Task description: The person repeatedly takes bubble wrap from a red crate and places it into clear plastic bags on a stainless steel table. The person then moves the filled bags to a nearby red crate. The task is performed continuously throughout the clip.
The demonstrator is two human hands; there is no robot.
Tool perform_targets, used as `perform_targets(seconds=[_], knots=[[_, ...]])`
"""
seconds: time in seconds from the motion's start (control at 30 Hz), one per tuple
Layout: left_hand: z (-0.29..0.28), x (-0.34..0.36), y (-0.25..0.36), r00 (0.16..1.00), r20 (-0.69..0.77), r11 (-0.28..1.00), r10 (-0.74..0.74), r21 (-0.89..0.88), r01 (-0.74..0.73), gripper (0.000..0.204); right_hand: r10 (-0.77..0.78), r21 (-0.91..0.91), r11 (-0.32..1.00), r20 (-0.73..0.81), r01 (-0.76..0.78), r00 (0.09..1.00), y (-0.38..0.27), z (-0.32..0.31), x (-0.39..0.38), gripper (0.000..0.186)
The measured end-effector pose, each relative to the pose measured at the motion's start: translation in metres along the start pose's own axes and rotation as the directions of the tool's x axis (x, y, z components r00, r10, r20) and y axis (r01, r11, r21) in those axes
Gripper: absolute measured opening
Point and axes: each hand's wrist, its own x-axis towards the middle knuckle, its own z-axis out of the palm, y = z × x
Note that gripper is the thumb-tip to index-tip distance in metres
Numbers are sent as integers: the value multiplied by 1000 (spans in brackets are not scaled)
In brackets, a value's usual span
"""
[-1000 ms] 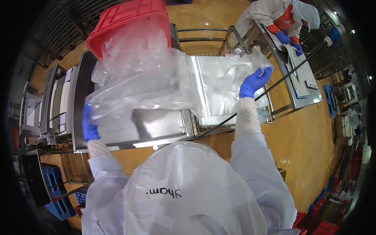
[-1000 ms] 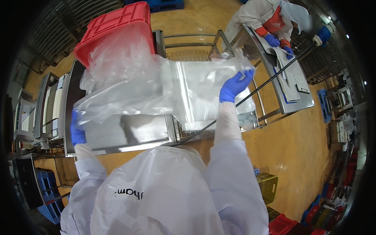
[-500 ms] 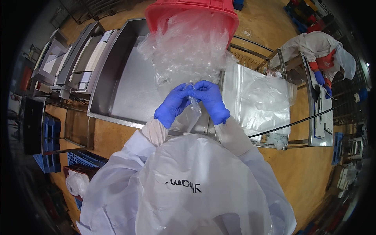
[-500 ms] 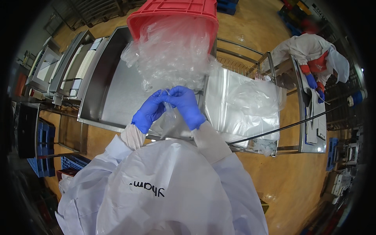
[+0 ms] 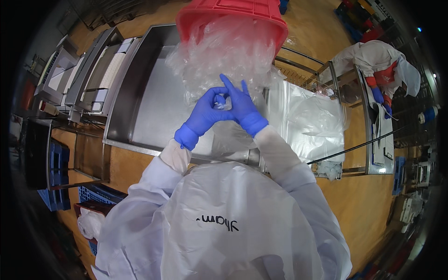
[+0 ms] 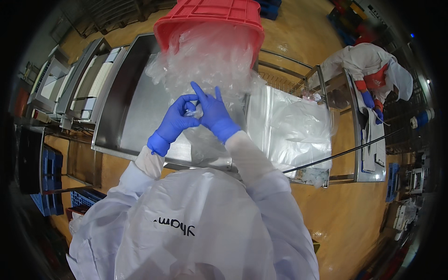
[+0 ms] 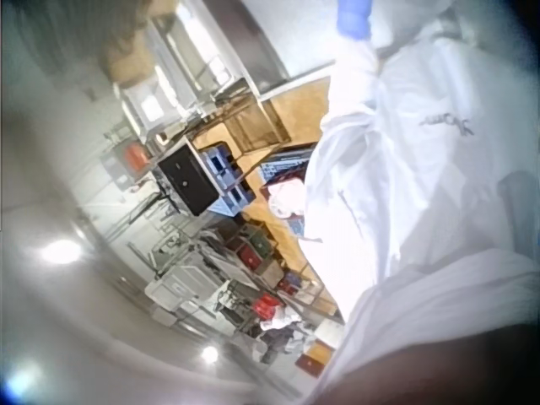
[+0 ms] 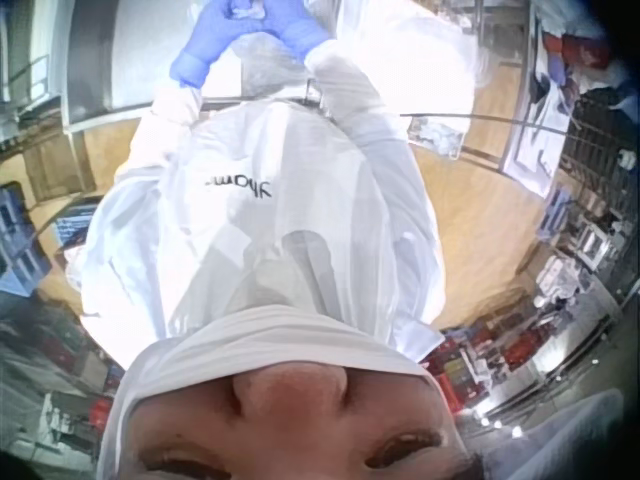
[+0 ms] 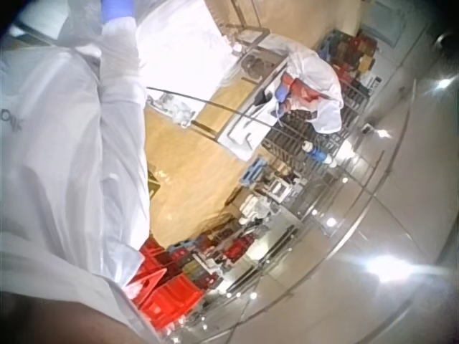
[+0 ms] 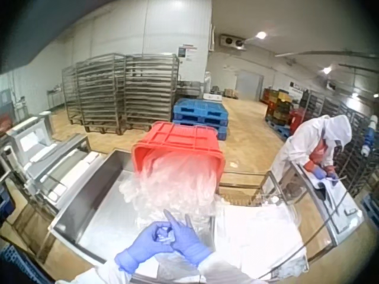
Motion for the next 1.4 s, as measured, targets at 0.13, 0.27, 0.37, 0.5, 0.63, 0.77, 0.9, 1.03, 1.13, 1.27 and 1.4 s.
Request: perform_targets(seconds=[0.13, 0.27, 0.37, 0.5, 0.63, 0.77, 0.9, 1.03, 1.13, 1.27, 1.4], knots=[[-40, 4, -20, 957, -284, 585, 66, 788, 193, 50, 42, 649, 682, 424, -336, 905, -11, -7, -2, 69], [-97, -8, -121, 961, -208, 888, -181, 386, 251, 37, 65, 246, 958, 313, -147, 948, 0, 18, -23, 53], [-35, -18, -17, 885, 351, 909, -306, -168, 381, 39, 665, -338, 672, -116, -659, 737, 80, 39, -20, 50], [-25, -41, -9, 879, 462, 599, -116, -673, 433, 28, 726, -289, 615, -157, -734, 670, 135, 53, -34, 58], [-90, -24, -61, 985, 92, 692, -148, 721, 36, 15, 320, 913, 8, 385, -409, 866, 87, 29, -51, 48], [-135, -36, -144, 909, -380, 436, -173, 797, 417, 11, 173, 719, 580, 352, -384, 920, 61, 5, -41, 38], [-104, -27, -112, 961, -277, 142, -9, 951, 275, 26, 458, 84, 881, 89, -465, 884, 111, 36, -65, 37], [-95, -21, -124, 968, -244, 666, -63, 712, 222, 25, 588, -181, 785, -85, -593, 804, 129, 78, -65, 28], [-88, -8, -124, 861, -298, 864, -413, 172, 474, 22, 528, -75, 849, 133, -523, 839, 125, 77, -57, 28], [-86, -7, -112, 937, -255, 234, -237, 921, 310, 25, 654, -485, 665, 12, -567, 757, 115, 66, -45, 27], [-101, -17, -159, 970, -240, 244, -40, 939, 242, 25, 94, -666, 697, -283, -266, 955, 132, 90, -53, 24]])
